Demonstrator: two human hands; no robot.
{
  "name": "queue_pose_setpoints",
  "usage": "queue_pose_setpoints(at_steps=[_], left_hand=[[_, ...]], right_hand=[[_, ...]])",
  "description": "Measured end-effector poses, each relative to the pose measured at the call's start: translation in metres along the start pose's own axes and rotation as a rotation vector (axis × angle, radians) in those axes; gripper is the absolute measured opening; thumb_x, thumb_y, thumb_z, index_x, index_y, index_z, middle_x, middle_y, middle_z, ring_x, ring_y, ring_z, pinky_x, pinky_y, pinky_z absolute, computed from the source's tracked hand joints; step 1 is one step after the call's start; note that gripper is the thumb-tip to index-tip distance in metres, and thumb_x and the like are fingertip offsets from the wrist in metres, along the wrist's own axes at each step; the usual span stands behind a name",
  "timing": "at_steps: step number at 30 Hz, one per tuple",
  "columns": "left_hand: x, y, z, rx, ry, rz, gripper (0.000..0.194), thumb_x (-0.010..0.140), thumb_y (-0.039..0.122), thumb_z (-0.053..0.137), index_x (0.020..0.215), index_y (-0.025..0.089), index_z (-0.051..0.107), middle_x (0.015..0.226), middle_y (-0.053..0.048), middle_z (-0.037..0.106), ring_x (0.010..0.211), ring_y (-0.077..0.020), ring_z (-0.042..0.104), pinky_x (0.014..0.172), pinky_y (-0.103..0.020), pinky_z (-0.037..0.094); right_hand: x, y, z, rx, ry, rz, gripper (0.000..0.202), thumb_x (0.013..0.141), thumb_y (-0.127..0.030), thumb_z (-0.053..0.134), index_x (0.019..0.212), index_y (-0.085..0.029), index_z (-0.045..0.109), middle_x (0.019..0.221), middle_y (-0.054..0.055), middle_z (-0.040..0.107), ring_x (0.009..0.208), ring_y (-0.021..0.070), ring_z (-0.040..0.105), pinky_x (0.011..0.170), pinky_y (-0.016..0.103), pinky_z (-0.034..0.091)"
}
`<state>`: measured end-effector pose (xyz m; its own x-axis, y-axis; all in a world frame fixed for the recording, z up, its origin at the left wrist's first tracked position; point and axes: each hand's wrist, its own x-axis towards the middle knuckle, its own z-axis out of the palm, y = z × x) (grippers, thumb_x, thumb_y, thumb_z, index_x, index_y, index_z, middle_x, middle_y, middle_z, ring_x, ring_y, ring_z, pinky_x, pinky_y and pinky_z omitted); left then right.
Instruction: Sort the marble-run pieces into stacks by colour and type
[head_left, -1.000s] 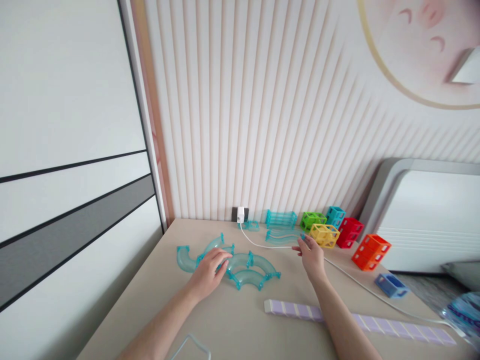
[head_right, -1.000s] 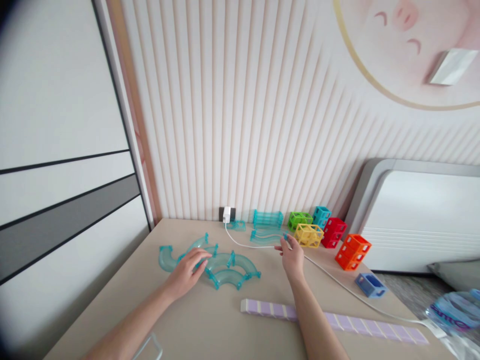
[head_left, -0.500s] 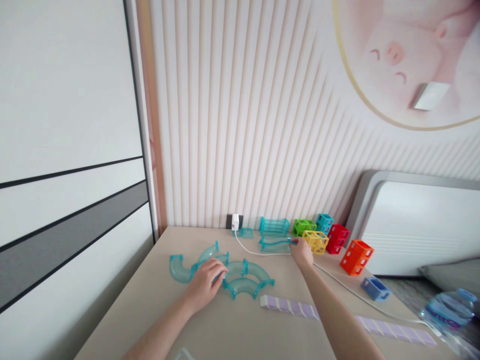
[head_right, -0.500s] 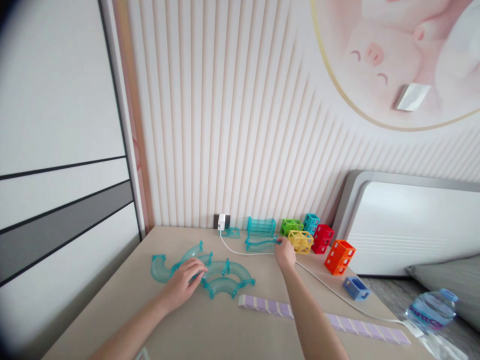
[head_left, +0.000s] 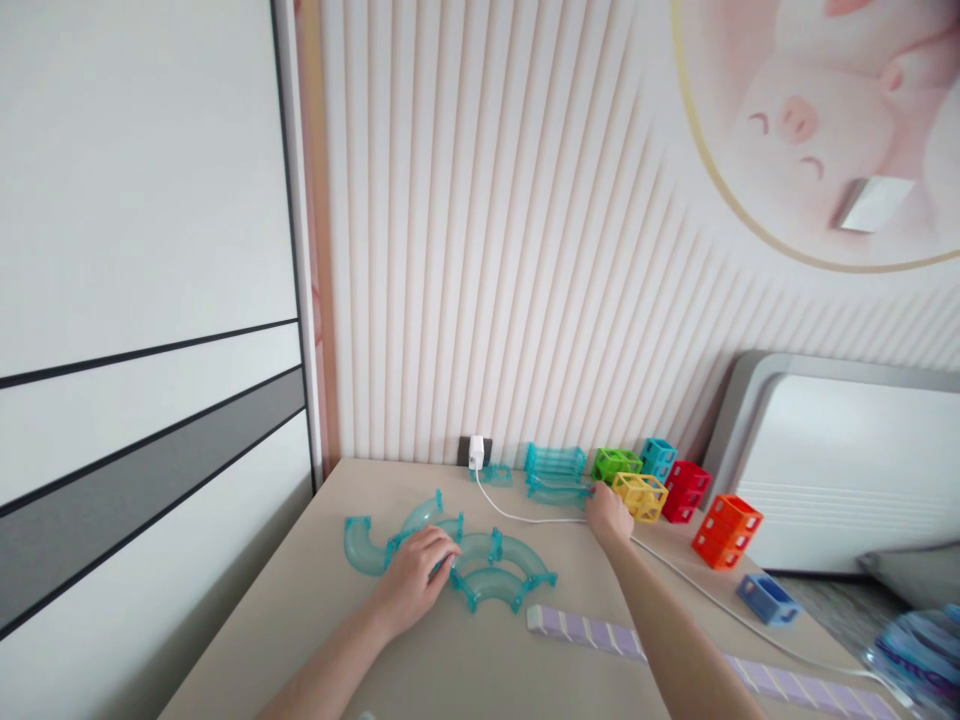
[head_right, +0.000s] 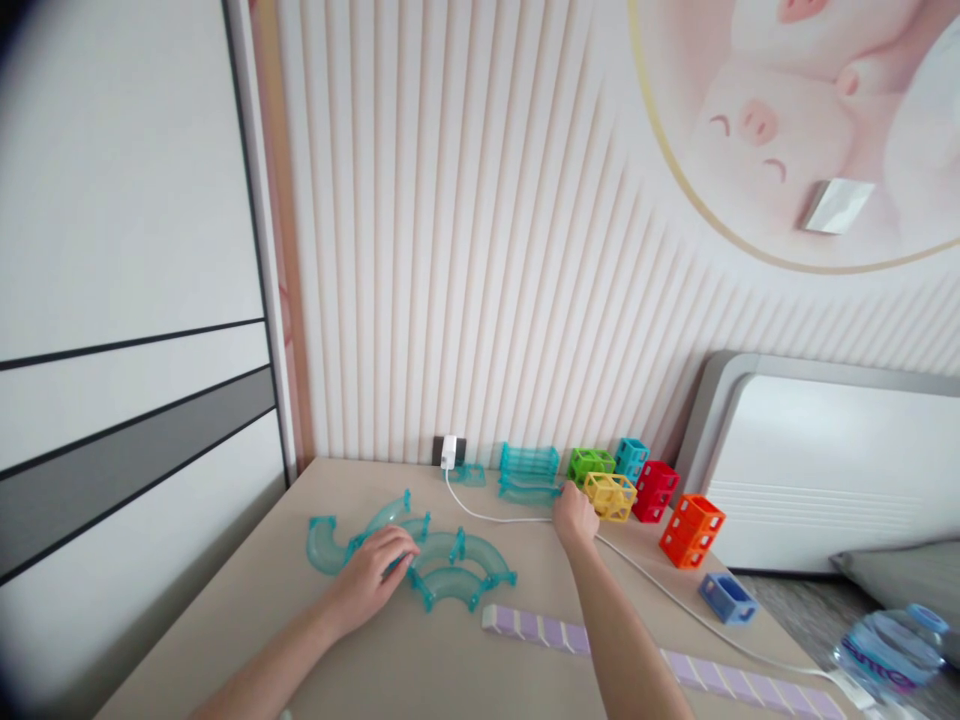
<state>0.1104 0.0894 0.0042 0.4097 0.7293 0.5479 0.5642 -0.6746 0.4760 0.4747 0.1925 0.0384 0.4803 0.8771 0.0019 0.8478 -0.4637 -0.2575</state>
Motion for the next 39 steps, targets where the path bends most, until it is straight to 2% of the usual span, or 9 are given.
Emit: queue_pose_setpoints(at_steps=[9, 13, 15, 18, 21, 24, 27, 31, 39], left_hand=[[0.0, -0.001, 0.002, -0.007, -0.006, 0.006, 0.019, 0.097, 0.016, 0.05, 0.094, 0.022, 0.068, 0.093, -0.005, 0.072, 0.093, -0.0221, 0.066, 0.087, -0.036, 0.054], [0.0, 0.0, 0.001, -0.003, -0.007, 0.008, 0.019, 0.097, 0.016, 0.05, 0.093, 0.022, 0.068, 0.092, -0.005, 0.072, 0.092, -0.0219, 0.066, 0.087, -0.036, 0.053], [0.0, 0.001, 0.003, -0.002, -0.017, 0.013, 0.019, 0.097, 0.016, 0.051, 0.093, 0.021, 0.068, 0.092, -0.005, 0.072, 0.093, -0.0216, 0.066, 0.088, -0.036, 0.053], [0.0, 0.001, 0.005, -0.006, -0.028, 0.022, 0.019, 0.097, 0.015, 0.051, 0.093, 0.02, 0.068, 0.093, -0.005, 0.072, 0.094, -0.0214, 0.066, 0.089, -0.036, 0.052], [0.0, 0.002, 0.005, -0.006, -0.031, 0.027, 0.019, 0.098, 0.015, 0.051, 0.094, 0.02, 0.069, 0.093, -0.005, 0.072, 0.094, -0.0216, 0.066, 0.089, -0.036, 0.052], [-0.001, 0.001, 0.003, -0.006, -0.027, 0.029, 0.019, 0.098, 0.016, 0.05, 0.095, 0.02, 0.069, 0.094, -0.005, 0.072, 0.095, -0.0217, 0.065, 0.091, -0.037, 0.051], [-0.001, -0.001, 0.0, 0.003, -0.015, 0.026, 0.021, 0.099, 0.016, 0.049, 0.096, 0.02, 0.069, 0.094, -0.006, 0.072, 0.095, -0.0221, 0.064, 0.091, -0.037, 0.051], [-0.001, -0.003, 0.001, 0.013, -0.023, 0.018, 0.021, 0.098, 0.016, 0.049, 0.097, 0.02, 0.069, 0.096, -0.006, 0.072, 0.096, -0.0225, 0.064, 0.091, -0.038, 0.051], [-0.001, 0.002, 0.001, 0.037, -0.067, 0.012, 0.02, 0.097, 0.014, 0.05, 0.096, 0.019, 0.069, 0.096, -0.007, 0.072, 0.097, -0.0235, 0.064, 0.092, -0.04, 0.051]], right_hand=[[-0.004, -0.007, -0.016, -0.165, 0.022, -0.177, 0.03, 0.099, -0.035, 0.063, 0.124, -0.018, 0.062, 0.123, 0.008, 0.065, 0.102, 0.0215, 0.067, 0.087, 0.042, 0.058], [-0.011, -0.016, -0.027, -0.215, 0.074, -0.274, 0.031, 0.099, -0.034, 0.063, 0.125, -0.017, 0.061, 0.122, 0.008, 0.065, 0.101, 0.0215, 0.067, 0.086, 0.042, 0.058], [-0.017, -0.028, -0.031, -0.224, 0.105, -0.378, 0.031, 0.101, -0.032, 0.059, 0.129, -0.019, 0.059, 0.127, 0.009, 0.063, 0.102, 0.0215, 0.067, 0.088, 0.042, 0.057], [-0.026, -0.057, -0.029, -0.231, 0.096, -0.617, 0.028, 0.103, -0.027, 0.055, 0.13, -0.02, 0.059, 0.132, 0.01, 0.061, 0.111, 0.0218, 0.064, 0.097, 0.042, 0.053], [-0.033, -0.092, -0.014, -0.255, 0.036, -0.837, 0.029, 0.099, -0.032, 0.061, 0.125, -0.019, 0.062, 0.131, 0.009, 0.062, 0.116, 0.0246, 0.062, 0.099, 0.048, 0.051], [-0.038, -0.119, 0.005, -0.297, -0.003, -0.951, 0.032, 0.098, -0.034, 0.064, 0.125, -0.018, 0.062, 0.131, 0.009, 0.062, 0.114, 0.0251, 0.063, 0.096, 0.048, 0.053], [-0.04, -0.133, 0.021, -0.343, -0.006, -0.981, 0.034, 0.098, -0.034, 0.063, 0.128, -0.018, 0.06, 0.131, 0.009, 0.061, 0.113, 0.0251, 0.063, 0.095, 0.048, 0.054], [-0.039, -0.136, 0.034, -0.406, -0.012, -0.969, 0.035, 0.098, -0.034, 0.063, 0.129, -0.019, 0.06, 0.131, 0.009, 0.061, 0.112, 0.025, 0.064, 0.095, 0.048, 0.054], [-0.043, -0.123, 0.032, -0.492, -0.004, -0.957, 0.032, 0.098, -0.034, 0.063, 0.125, -0.018, 0.061, 0.126, 0.009, 0.064, 0.106, 0.023, 0.066, 0.091, 0.045, 0.056]])
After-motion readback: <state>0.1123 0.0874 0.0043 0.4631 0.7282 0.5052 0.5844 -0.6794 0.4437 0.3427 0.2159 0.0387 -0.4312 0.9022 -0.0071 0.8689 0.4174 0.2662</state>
